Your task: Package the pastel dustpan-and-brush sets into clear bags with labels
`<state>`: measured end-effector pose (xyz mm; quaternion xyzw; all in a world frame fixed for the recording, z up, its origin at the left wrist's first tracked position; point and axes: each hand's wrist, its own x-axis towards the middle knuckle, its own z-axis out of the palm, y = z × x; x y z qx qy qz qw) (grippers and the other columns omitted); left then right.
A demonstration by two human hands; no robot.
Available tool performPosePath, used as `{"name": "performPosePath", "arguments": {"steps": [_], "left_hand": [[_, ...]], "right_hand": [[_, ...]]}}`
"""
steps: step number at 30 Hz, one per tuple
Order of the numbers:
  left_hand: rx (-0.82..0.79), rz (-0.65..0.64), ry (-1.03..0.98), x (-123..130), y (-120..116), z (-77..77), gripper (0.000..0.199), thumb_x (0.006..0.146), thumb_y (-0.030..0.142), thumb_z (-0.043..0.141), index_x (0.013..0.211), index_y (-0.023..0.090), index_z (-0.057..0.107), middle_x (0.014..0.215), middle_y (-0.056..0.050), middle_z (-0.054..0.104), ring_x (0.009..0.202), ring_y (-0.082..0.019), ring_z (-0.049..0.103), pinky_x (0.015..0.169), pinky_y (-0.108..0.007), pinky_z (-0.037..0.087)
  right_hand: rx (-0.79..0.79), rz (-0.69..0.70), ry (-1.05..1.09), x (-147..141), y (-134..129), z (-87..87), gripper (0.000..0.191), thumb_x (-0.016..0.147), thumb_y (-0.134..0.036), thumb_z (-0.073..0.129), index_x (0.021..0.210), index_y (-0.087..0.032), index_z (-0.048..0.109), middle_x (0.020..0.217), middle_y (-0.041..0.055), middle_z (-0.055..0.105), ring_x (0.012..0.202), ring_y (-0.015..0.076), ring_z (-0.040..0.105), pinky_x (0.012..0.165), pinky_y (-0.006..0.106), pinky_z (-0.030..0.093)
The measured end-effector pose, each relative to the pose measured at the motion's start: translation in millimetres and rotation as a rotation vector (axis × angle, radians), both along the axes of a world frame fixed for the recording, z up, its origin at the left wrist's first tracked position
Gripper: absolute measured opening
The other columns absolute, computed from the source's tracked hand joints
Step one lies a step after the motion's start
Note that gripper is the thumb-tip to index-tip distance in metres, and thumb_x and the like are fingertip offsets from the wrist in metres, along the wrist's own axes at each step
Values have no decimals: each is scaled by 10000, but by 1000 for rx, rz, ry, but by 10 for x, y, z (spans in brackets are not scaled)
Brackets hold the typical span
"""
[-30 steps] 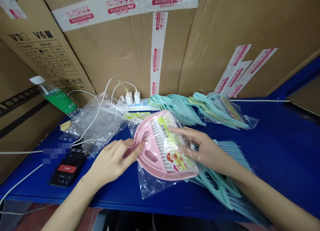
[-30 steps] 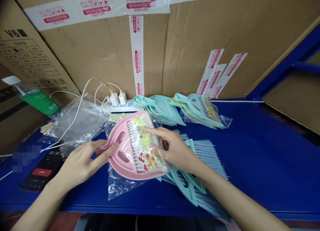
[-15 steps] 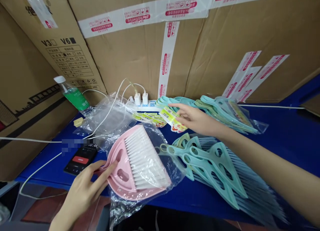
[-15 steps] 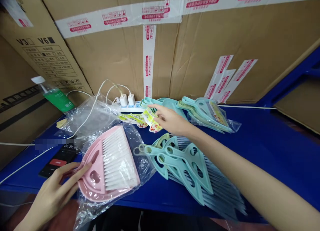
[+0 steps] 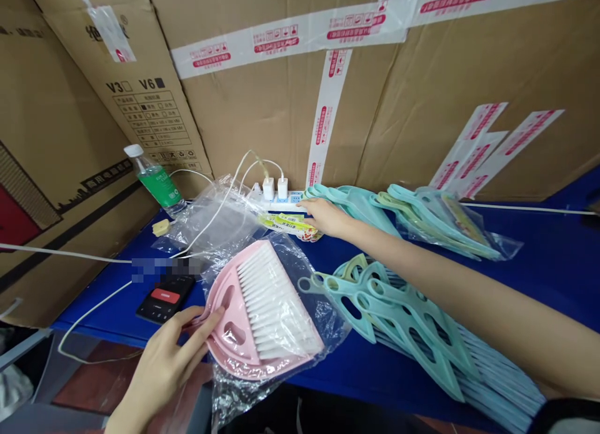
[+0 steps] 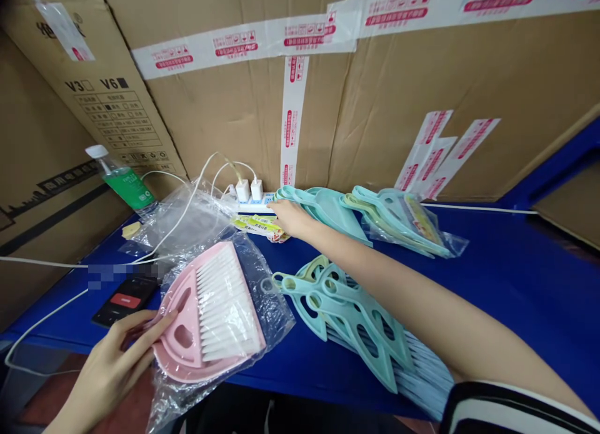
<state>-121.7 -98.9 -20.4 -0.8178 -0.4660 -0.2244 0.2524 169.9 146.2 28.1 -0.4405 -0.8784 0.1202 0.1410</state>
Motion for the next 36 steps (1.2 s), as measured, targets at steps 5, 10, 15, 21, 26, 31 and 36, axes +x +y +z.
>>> {"name": "performPosePath", "arguments": {"steps": [5, 10, 15, 21, 26, 31, 36], "left_hand": [[34, -25, 29, 115, 138, 86, 318, 995, 173, 391, 1201, 215, 629, 1014, -83, 601, 807, -143, 629, 683, -215, 533], [33, -82, 62, 268, 323, 259, 297, 984, 202, 426, 1195, 221, 633, 954, -71, 649, 790, -149, 655, 696, -226, 553], [81, -157, 112, 466, 519, 356, 263, 1003, 203, 399, 1163, 174, 606, 926, -79, 647, 777, -158, 646, 688, -250, 557], [76, -207, 183, 699, 710, 531, 256, 1008, 208, 396, 1118, 147, 619, 934, -89, 643, 769, -171, 619, 684, -291, 549], [-38, -167, 65, 811, 726, 710, 346, 976, 81, 364, 1233, 176, 575, 1163, -123, 626, 1076, -200, 616, 859, -346, 549], [11, -262, 116, 1080, 660, 719, 469, 987, 488, 418, 1308, 173, 548, 1268, -130, 649, 1322, -299, 497, 1180, -660, 112], [35, -205, 205, 1309, 702, 645, 343, 983, 280, 487, 1305, 192, 570, 1343, -96, 626, 1321, -248, 519, 1210, -603, 96]], "right_hand": [[186, 32, 100, 119, -469, 281, 174, 925, -145, 505, 916, -175, 677, 998, 115, 678, 1014, 256, 603, 863, 421, 488], [-3, 120, 336, 397, -1137, 406, 192, 943, -291, 462, 963, -207, 634, 700, 4, 637, 590, 142, 565, 553, 273, 452], [-576, 41, 546, 584, -1300, 204, 294, 893, -438, 521, 1076, -207, 532, 624, -50, 574, 511, 139, 559, 505, 278, 459], [-896, 31, 771, 708, -1164, 30, 420, 762, -512, 689, 994, -211, 510, 788, -5, 677, 661, 137, 637, 573, 258, 504], [-860, -49, 900, 820, -1207, 63, 496, 722, -545, 734, 1042, -223, 534, 937, 54, 722, 767, 173, 685, 642, 296, 546], [-820, -148, 959, 869, -1198, 77, 588, 698, -607, 721, 1124, -235, 558, 1062, 99, 717, 878, 225, 701, 700, 348, 572], [-814, -176, 987, 869, -1196, 56, 630, 668, -654, 727, 1126, -254, 560, 1088, 95, 716, 949, 251, 694, 747, 375, 578]]}}
